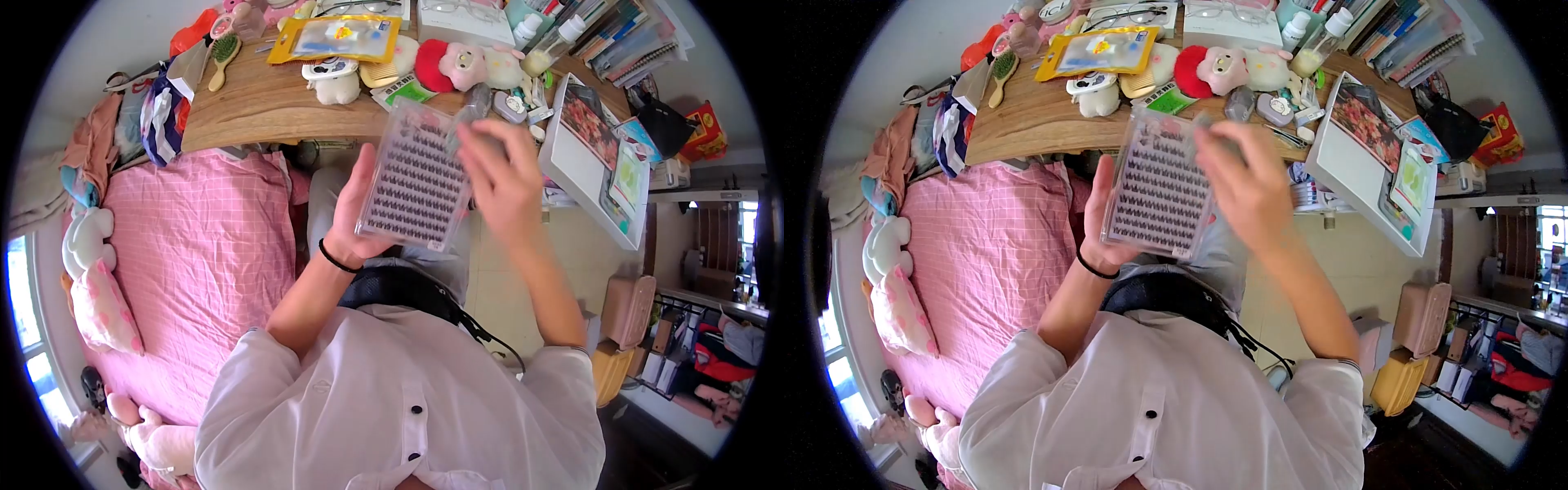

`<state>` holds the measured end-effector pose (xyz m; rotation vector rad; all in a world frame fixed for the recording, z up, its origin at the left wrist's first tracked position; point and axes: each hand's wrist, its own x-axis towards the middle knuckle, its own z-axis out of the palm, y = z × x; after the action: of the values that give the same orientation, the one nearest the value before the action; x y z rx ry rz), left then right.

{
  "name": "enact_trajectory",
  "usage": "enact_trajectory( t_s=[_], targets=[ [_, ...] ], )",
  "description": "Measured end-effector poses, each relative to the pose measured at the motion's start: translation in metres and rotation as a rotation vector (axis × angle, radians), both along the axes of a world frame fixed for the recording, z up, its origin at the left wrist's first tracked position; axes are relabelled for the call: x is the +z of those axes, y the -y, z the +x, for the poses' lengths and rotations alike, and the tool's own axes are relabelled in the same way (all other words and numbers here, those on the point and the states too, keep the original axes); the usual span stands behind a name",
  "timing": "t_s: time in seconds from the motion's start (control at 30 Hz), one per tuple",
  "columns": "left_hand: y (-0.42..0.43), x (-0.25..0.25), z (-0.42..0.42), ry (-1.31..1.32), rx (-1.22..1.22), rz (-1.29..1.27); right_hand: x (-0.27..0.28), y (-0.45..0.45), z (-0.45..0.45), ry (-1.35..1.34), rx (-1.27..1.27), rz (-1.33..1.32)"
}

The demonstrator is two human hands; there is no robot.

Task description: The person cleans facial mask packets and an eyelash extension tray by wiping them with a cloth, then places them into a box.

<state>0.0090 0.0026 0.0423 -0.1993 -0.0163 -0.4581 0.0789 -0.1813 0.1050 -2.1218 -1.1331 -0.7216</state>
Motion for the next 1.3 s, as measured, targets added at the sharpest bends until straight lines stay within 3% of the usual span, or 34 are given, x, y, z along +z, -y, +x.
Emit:
enact_trajectory(
  t_s=[0.03,0.17,0.23,0.27,0.33,0.4,0.53,0.6,0.67,0.73,0.87,0.93,1.07,1.13,1.17,1.23,1.3],
  targets=[
    [0.001,0.006,-0.001,0.014,-0.003,0.183,0.003,0.001,0.008,-0.04,-0.025,0.024],
    [-0.002,0.009,-0.003,-0.066,0.031,0.233,-0.007,0.001,-0.001,-0.01,0.051,0.02],
    [-0.003,0.009,0.0,-0.179,0.116,0.605,-0.013,-0.004,-0.02,-0.022,0.186,-0.017],
    [-0.005,0.006,0.002,-0.18,0.117,0.605,-0.015,-0.007,-0.033,-0.023,0.187,-0.017],
    [-0.007,0.005,0.008,-0.022,0.069,0.236,-0.019,-0.009,-0.053,-0.066,0.293,-0.081],
    [-0.003,0.005,0.007,-0.022,0.135,0.354,-0.025,-0.009,-0.057,-0.026,0.297,-0.088],
    [-0.004,-0.005,0.007,0.058,0.067,0.201,-0.02,-0.005,-0.031,0.056,0.225,-0.044],
    [-0.001,-0.01,0.002,0.064,-0.012,-0.021,-0.007,-0.007,-0.011,0.084,0.159,-0.03],
    [0.001,0.001,0.001,0.037,-0.026,0.018,0.002,-0.009,0.003,0.091,-0.023,0.048],
    [0.0,0.004,0.0,0.047,-0.007,0.036,0.002,-0.013,-0.001,0.073,-0.031,0.072],
    [-0.009,-0.02,0.008,0.125,-0.017,-0.074,-0.013,-0.022,-0.041,-0.028,0.194,-0.009],
    [-0.006,-0.005,0.008,0.111,-0.025,-0.111,-0.026,-0.025,-0.056,-0.025,0.335,-0.056],
    [-0.002,-0.006,0.005,0.137,-0.008,-0.101,-0.028,-0.019,-0.05,-0.01,0.398,-0.08],
    [0.002,-0.01,0.003,0.05,-0.017,-0.166,-0.013,-0.013,-0.027,0.021,0.249,-0.115],
    [0.004,-0.016,0.002,0.135,0.002,-0.084,-0.006,-0.012,-0.016,0.022,0.249,-0.116],
    [0.007,-0.003,-0.001,0.084,-0.004,-0.02,0.004,-0.012,0.002,0.055,0.008,-0.052],
    [0.007,0.003,-0.002,0.051,-0.009,-0.008,0.003,-0.013,0.007,0.052,-0.009,-0.015]
  ],
)
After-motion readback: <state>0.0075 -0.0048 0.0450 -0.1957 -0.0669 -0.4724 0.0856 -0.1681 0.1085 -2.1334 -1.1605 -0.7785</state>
